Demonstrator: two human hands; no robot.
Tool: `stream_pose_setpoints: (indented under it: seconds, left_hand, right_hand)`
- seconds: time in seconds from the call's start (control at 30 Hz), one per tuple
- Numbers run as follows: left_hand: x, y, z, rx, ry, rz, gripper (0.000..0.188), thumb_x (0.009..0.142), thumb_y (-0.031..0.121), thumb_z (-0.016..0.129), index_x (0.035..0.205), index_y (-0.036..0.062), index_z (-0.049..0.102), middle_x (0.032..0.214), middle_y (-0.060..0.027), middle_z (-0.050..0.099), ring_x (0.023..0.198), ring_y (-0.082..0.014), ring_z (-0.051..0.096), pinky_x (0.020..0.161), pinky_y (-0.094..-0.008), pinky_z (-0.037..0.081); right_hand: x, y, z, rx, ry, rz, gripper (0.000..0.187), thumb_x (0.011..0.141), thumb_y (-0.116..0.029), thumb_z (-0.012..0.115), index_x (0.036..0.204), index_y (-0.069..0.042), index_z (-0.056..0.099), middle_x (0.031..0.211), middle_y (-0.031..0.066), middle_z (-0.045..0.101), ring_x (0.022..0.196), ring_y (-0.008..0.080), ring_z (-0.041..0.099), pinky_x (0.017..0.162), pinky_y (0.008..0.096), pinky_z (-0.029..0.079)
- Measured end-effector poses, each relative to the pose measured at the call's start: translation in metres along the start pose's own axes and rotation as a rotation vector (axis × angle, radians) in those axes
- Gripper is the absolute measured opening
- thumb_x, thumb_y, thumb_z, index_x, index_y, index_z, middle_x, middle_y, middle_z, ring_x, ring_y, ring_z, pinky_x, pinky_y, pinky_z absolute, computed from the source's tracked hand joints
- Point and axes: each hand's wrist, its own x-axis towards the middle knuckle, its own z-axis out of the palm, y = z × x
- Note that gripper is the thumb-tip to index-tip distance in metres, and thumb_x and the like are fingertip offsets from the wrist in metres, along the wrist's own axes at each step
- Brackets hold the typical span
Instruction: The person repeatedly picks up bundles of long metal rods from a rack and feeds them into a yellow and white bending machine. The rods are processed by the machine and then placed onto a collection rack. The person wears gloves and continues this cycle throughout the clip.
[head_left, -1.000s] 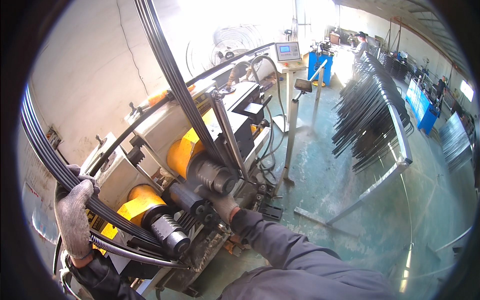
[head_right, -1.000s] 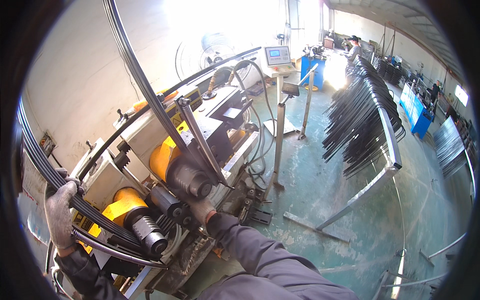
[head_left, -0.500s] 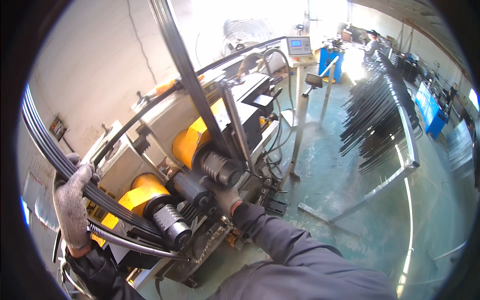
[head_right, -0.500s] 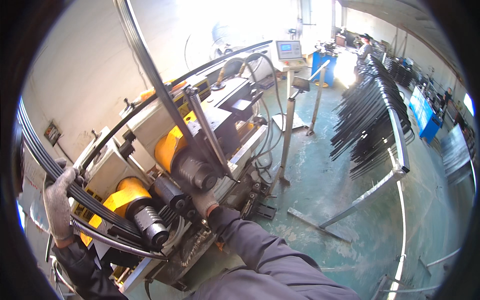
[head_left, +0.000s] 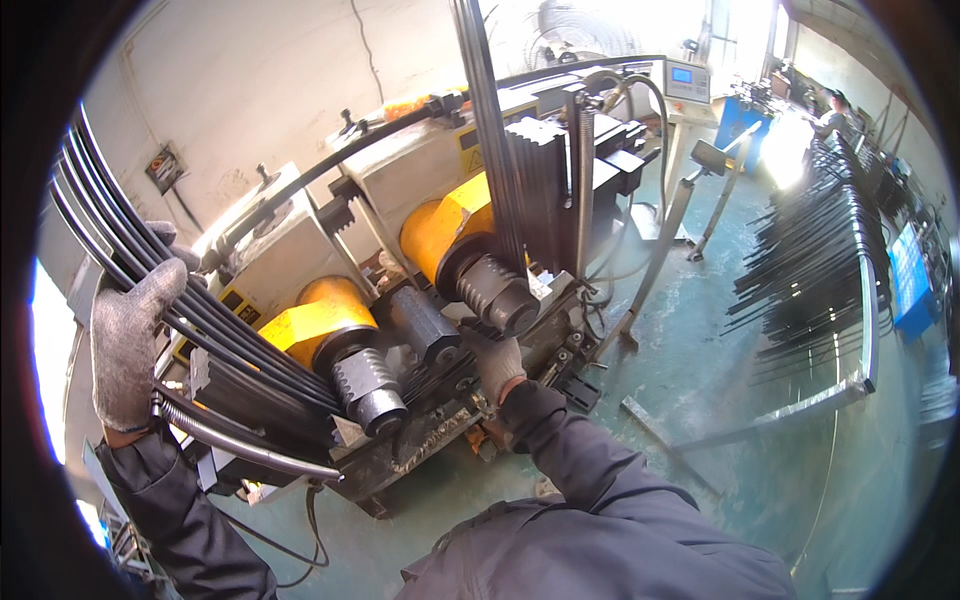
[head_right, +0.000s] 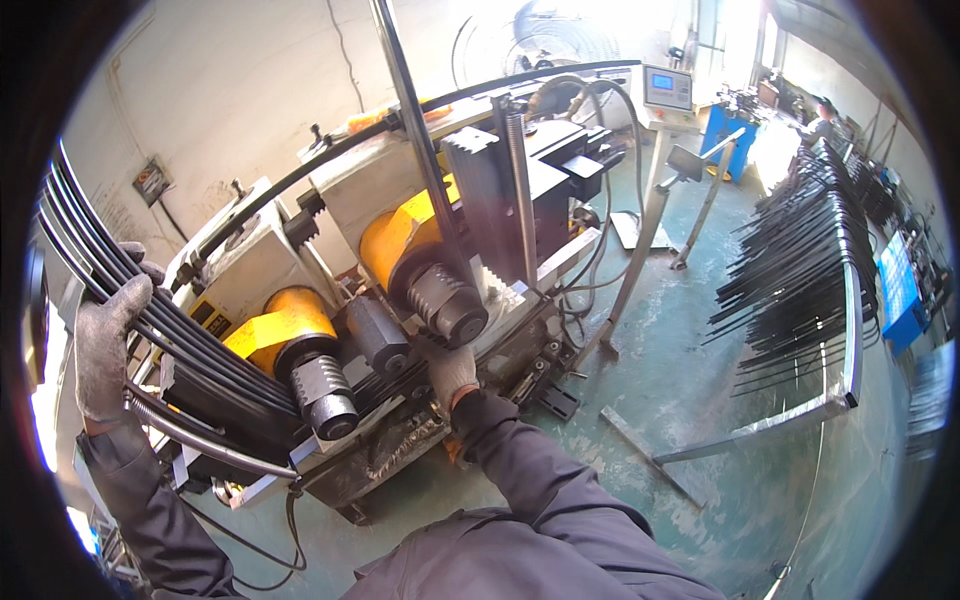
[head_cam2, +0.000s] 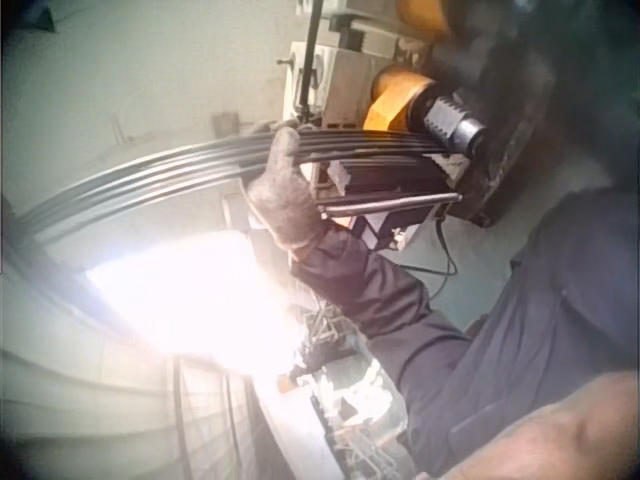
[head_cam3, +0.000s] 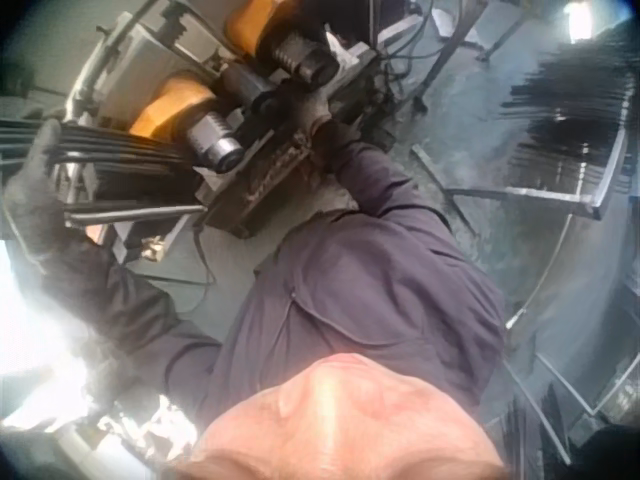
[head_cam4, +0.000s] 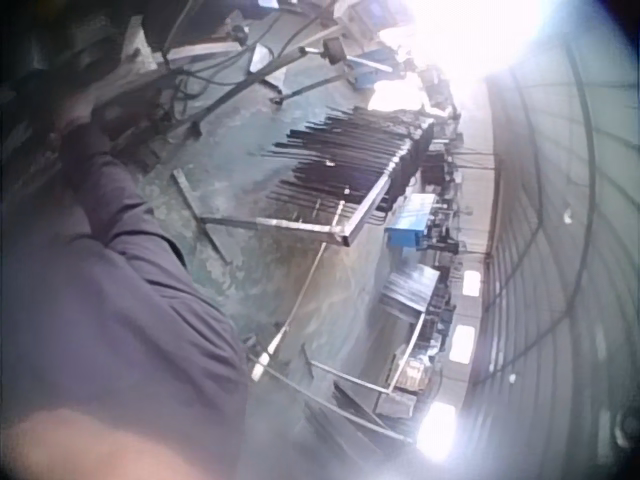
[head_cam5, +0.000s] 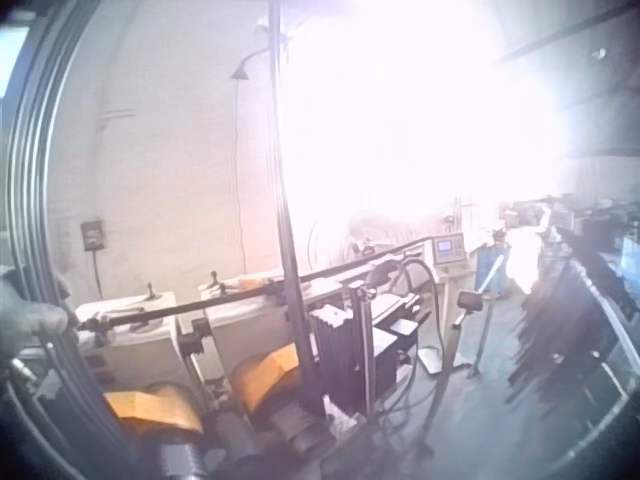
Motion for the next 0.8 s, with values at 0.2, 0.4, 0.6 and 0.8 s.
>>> stream_pose_setpoints:
  seconds: [0.2,0.4,0.6,0.8]
  left_hand:
    - [-0.01,0.005,0.005,-0.015,0.035,0.012,0.037,0.104,0.007,0.07,0.14,0.0013,0.066,0.112,-0.0117,0.077,0.101,-0.0218,0.075,0.091,-0.0364,0.066]
    - [-0.012,0.012,0.013,0.041,0.088,-0.055,0.038,0.106,0.006,0.07,0.143,0.0024,0.065,0.115,-0.011,0.076,0.104,-0.0207,0.075,0.094,-0.0353,0.067]
    - [-0.015,0.009,0.012,-0.059,0.058,-0.089,0.041,0.107,0.011,0.073,0.145,0.0014,0.064,0.12,-0.0111,0.076,0.107,-0.0213,0.077,0.097,-0.0358,0.067]
    - [-0.009,0.006,0.004,0.012,0.029,-0.084,0.043,0.106,0.015,0.078,0.144,-0.0001,0.068,0.118,-0.0125,0.08,0.106,-0.023,0.08,0.098,-0.0372,0.067]
  right_hand:
    - [0.001,0.001,-0.002,0.005,0.002,0.09,0.018,0.104,-0.008,0.079,0.119,0.001,0.08,0.106,0.0096,0.082,0.097,0.0211,0.077,0.087,0.0376,0.058]
    - [0.003,0.002,-0.004,-0.067,-0.039,-0.019,0.016,0.103,-0.006,0.079,0.116,0.002,0.08,0.109,0.0106,0.081,0.1,0.0236,0.077,0.088,0.0389,0.057]
    - [0.004,0.0,-0.006,-0.062,-0.033,0.002,0.022,0.103,-0.013,0.084,0.12,0.0,0.079,0.112,0.0089,0.081,0.102,0.0215,0.075,0.093,0.0394,0.056]
    - [0.01,0.005,-0.007,0.009,-0.061,0.021,0.025,0.102,-0.016,0.087,0.12,-0.001,0.077,0.112,0.0066,0.08,0.102,0.0204,0.074,0.094,0.0382,0.055]
